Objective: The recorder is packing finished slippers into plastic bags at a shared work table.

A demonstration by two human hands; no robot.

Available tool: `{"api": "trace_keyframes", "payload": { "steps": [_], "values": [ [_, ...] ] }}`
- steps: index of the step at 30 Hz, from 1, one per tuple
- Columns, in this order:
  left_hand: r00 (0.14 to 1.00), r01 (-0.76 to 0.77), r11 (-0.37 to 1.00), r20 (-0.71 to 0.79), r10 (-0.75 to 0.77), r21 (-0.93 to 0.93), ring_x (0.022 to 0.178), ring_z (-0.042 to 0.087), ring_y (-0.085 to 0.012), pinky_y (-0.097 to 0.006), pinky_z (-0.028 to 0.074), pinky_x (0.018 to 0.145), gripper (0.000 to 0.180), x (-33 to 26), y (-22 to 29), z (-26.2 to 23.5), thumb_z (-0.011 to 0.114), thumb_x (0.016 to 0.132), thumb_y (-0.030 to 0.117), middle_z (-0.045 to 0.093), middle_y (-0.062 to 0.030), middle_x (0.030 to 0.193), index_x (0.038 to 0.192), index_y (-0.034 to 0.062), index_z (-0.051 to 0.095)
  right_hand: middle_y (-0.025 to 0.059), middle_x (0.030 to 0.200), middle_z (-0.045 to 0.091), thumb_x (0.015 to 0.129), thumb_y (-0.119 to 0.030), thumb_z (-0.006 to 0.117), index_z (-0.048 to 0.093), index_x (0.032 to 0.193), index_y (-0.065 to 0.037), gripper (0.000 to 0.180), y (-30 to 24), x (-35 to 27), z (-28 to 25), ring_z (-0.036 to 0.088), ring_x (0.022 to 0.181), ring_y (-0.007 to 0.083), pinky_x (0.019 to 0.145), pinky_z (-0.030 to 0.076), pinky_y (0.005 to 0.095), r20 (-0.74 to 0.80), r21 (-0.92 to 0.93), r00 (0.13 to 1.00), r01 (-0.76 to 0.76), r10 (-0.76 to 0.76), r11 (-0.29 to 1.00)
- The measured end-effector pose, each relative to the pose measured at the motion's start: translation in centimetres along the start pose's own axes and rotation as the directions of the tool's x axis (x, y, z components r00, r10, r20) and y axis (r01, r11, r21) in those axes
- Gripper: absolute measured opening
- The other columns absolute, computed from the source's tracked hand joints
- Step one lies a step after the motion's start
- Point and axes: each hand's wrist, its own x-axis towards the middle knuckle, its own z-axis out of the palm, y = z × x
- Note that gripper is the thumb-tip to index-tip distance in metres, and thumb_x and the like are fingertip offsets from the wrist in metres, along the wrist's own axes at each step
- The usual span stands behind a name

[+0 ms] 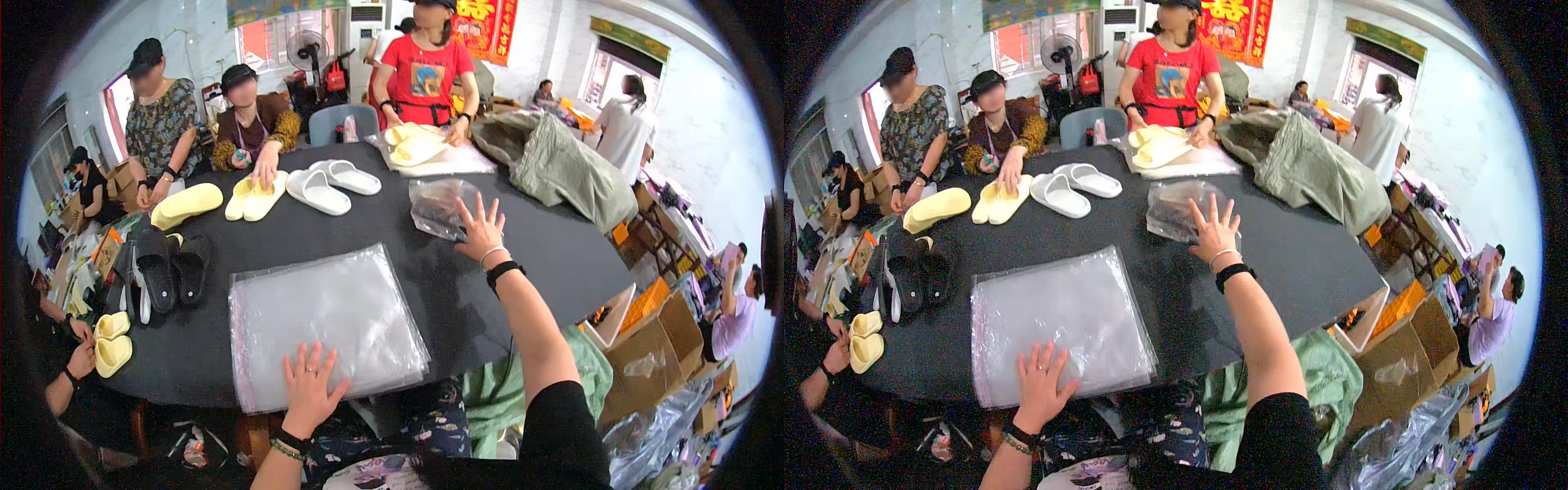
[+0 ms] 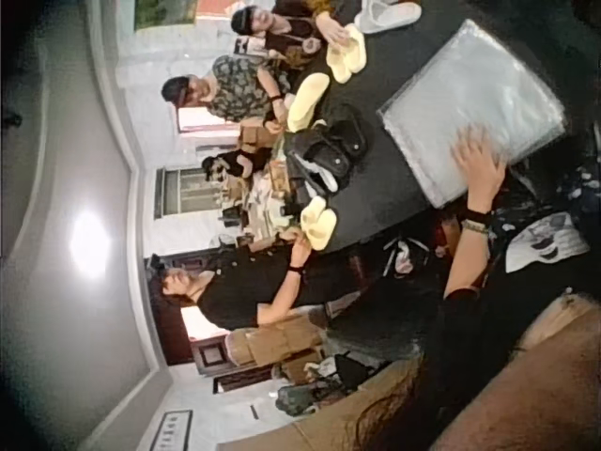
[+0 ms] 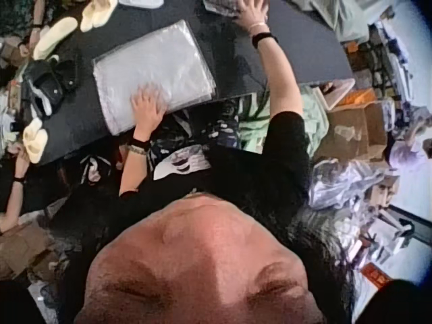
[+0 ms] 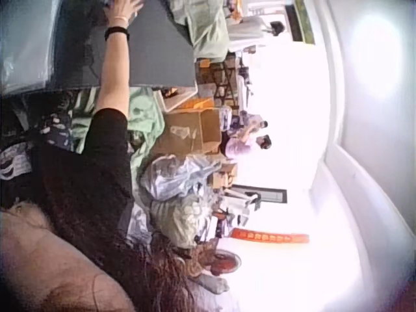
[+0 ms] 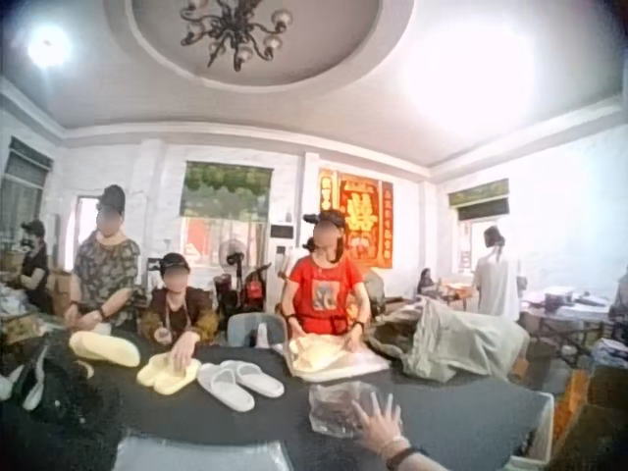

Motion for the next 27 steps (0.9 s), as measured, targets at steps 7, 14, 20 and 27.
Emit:
{"api": "trace_keyframes", "payload": {
  "steps": [7,14,20,27],
  "values": [
    [0.997,-0.017,1.000,-0.071,0.019,0.025,0.140,0.034,-0.0425,-0.068,0.019,0.111,0.062,-0.5,-0.4,0.9,0.061,0.089,0.057,0.045,-0.0154,0.148,0.136,0.0158,0.059,0.0130,0.150,0.041,0.089,-0.023,0.067,0.034,0.148,-0.045,0.071,-0.7,3.1,5.1,0.048,0.130,0.0462,0.098,0.044,0.0635,0.066,0.028,0.995,-0.076,0.074,0.997],
    [0.996,-0.029,1.000,-0.082,0.028,-0.009,0.141,0.032,-0.0424,-0.068,0.015,0.112,0.062,-1.1,-0.5,1.4,0.059,0.090,0.057,0.042,-0.0157,0.150,0.137,0.0163,0.058,0.0119,0.123,0.064,0.092,-0.016,0.055,0.068,0.109,-0.018,0.021,1.8,3.6,4.8,0.070,0.090,0.0344,0.077,0.058,0.0444,-0.081,0.037,0.997,0.002,0.001,0.999],
    [0.999,-0.016,1.000,-0.051,0.017,0.012,0.142,0.029,-0.0419,-0.068,0.015,0.112,0.064,-1.0,-0.6,1.2,0.059,0.090,0.057,0.038,-0.0154,0.153,0.139,0.0161,0.055,0.0218,0.100,0.069,0.094,-0.028,0.053,0.073,0.103,-0.012,0.027,5.5,3.7,0.2,0.066,0.095,0.0425,0.083,0.053,0.0501,-0.343,0.584,0.905,-0.005,0.253,0.812],
    [0.999,-0.005,1.000,-0.046,0.004,-0.004,0.142,0.031,-0.0423,-0.068,0.017,0.112,0.064,-0.9,-0.8,1.0,0.059,0.090,0.055,0.040,-0.0167,0.152,0.140,0.0158,0.053,0.0052,0.129,0.063,0.095,-0.013,0.052,0.065,0.131,-0.007,0.039,6.6,2.0,-9.4,0.058,0.111,0.0170,0.097,0.045,0.0297,0.142,0.983,0.985,-0.151,0.093,0.102]
  ]
}}
